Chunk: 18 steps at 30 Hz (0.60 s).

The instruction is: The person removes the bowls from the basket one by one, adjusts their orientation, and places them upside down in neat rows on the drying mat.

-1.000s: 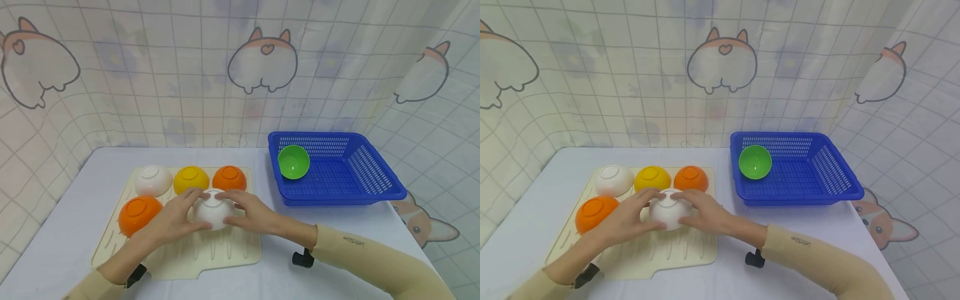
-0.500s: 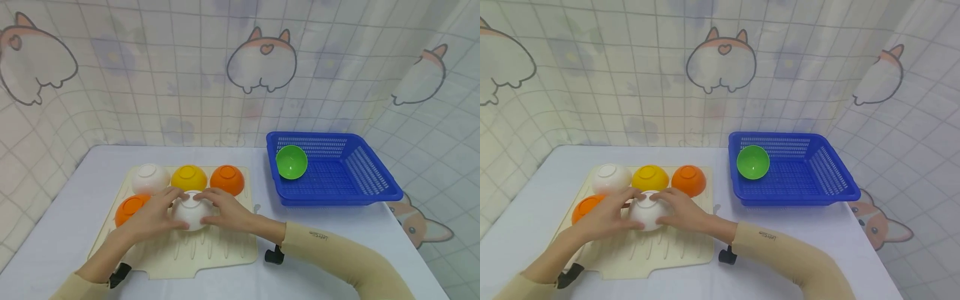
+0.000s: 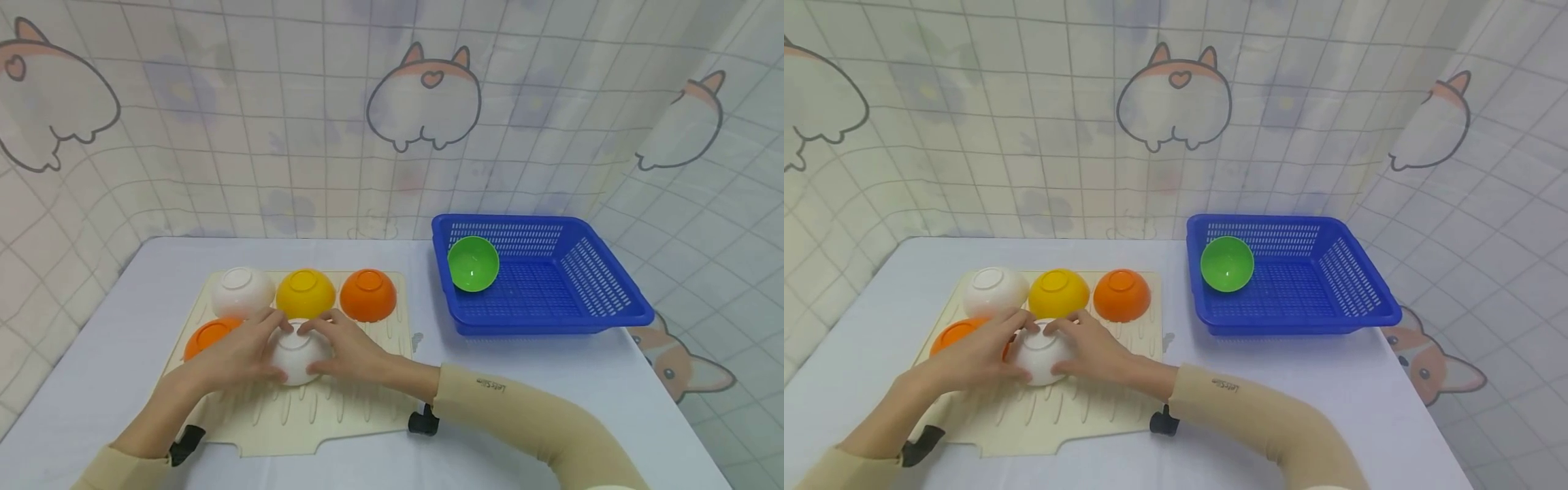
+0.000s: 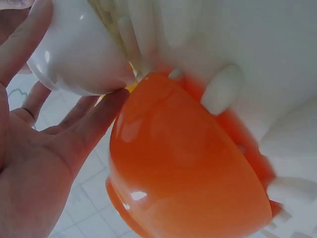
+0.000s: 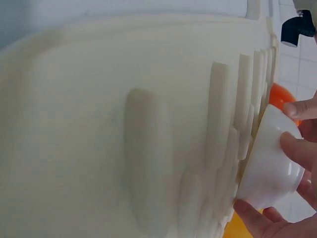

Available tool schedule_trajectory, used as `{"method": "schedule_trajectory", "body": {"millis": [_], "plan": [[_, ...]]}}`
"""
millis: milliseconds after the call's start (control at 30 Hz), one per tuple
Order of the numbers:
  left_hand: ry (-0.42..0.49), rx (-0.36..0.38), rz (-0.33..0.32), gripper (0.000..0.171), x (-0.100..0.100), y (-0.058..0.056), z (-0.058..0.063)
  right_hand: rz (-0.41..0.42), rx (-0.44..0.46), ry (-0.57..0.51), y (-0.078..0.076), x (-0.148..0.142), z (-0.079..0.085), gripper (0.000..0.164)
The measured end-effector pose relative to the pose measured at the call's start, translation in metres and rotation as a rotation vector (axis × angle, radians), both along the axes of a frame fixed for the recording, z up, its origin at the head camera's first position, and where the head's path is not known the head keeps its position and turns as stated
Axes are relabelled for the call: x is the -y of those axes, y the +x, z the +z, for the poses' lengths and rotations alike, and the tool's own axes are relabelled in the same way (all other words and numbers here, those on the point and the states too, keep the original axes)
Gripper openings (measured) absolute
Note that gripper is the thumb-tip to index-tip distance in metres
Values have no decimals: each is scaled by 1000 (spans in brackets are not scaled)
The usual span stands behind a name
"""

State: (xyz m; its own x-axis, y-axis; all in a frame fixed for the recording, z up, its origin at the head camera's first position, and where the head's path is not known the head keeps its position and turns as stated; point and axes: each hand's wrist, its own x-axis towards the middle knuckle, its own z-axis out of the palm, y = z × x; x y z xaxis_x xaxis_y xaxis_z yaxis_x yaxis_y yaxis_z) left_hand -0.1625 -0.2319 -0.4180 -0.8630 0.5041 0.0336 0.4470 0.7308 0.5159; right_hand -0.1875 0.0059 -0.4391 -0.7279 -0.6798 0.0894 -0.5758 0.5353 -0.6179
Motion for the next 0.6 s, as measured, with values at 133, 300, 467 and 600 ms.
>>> {"method": "schedule_trajectory", "body": {"millis": [133, 300, 467, 600], "plan": [[-6, 18, -6, 62, 2, -2, -1, 15, -17, 10, 1, 2, 1, 48], [-18, 30, -10, 62, 4, -3, -1, 22, -35, 26, 0, -3, 4, 47], [-27, 26, -20, 59, 4, -3, 3, 7, -6, 22, 1, -15, 14, 45], [8, 37, -18, 49, 6, 0, 9, 20, 21, 0, -1, -28, 27, 38]]}}
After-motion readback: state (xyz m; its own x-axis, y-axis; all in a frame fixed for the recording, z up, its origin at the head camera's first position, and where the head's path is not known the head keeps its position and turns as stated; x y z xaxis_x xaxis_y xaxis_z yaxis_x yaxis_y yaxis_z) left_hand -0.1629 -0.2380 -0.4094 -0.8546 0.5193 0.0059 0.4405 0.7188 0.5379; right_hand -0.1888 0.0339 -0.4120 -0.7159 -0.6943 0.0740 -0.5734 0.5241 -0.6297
